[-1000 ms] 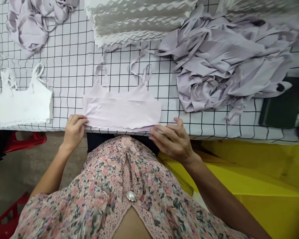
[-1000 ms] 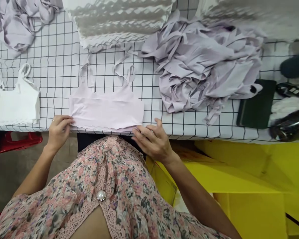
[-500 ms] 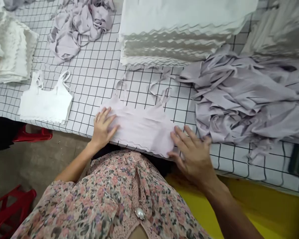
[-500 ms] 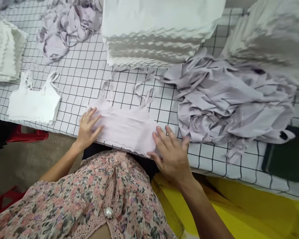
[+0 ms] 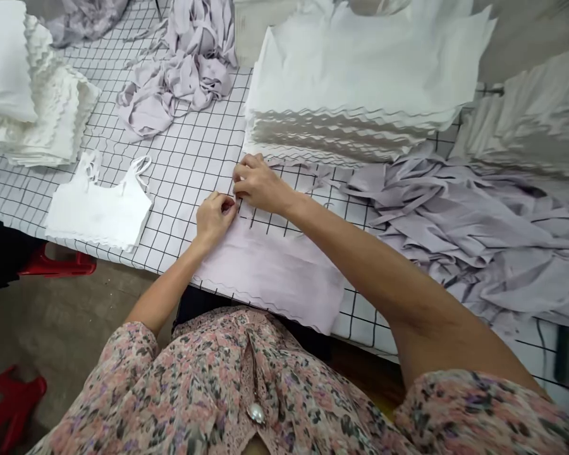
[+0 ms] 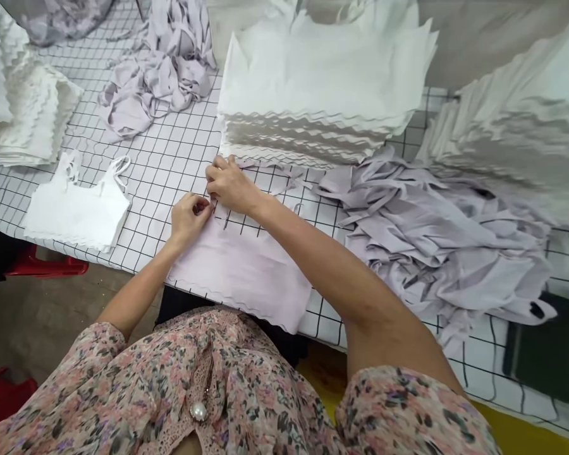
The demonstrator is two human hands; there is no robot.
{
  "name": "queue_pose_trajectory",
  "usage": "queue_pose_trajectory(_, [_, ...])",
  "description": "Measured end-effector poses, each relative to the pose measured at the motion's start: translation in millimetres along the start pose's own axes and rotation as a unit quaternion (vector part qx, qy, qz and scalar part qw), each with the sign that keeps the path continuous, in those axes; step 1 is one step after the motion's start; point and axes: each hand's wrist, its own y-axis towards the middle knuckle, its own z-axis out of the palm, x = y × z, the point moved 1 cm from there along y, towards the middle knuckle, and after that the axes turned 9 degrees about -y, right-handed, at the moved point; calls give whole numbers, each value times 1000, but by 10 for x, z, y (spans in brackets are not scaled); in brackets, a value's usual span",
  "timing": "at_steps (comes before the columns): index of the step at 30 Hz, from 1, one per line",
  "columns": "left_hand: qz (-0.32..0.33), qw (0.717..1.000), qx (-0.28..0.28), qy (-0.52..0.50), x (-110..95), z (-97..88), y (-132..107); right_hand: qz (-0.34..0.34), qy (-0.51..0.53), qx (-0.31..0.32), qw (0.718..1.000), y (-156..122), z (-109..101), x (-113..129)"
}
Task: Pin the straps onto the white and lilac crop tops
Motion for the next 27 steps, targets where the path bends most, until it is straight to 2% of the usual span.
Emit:
queue_pose_trajectory(4, [13, 1000, 7, -11, 12, 17, -25, -3, 31, -17, 999, -191, -36, -138])
queue_pose_trajectory(9, [3, 1000, 0, -29, -1, 34, -25, 47, -61, 9, 997, -395, -252, -460])
queue_pose_trajectory(12, [-4, 1000, 3, -31, -5, 42, -25, 96, -63, 16, 993, -467, -519, -715])
queue_pose_trajectory(16, [-7, 1000, 9, -26, 4, 45, -16, 157, -23, 77, 984, -675, -1019, -952])
queue_pose_trajectory(18, [-6, 1000, 7, -27, 7, 46, -11, 154, 10, 96, 983, -877, -1239, -988])
queue_pose_trajectory(20, [-6, 1000, 5, -29, 6, 45, -8, 108, 47, 93, 989, -1118, -1366, -971])
queue_pose_trajectory(22, [-2, 999, 5, -31, 4, 41, -9, 54, 33, 69, 996, -1325, -1370, -903])
queue_pose_trajectory(24, [7, 999, 8, -32, 4, 33, -10, 35, -15, 48, 998, -1397, -1248, -759])
queue_pose_trajectory(26, [15, 999, 9, -34, 8, 20, -10, 61, -27, 39, 997, -1266, -1030, -513])
queue_pose_trajectory(27, [19, 999, 9, -35, 11, 12, -8, 75, 8, 58, 995, -1126, -900, -355])
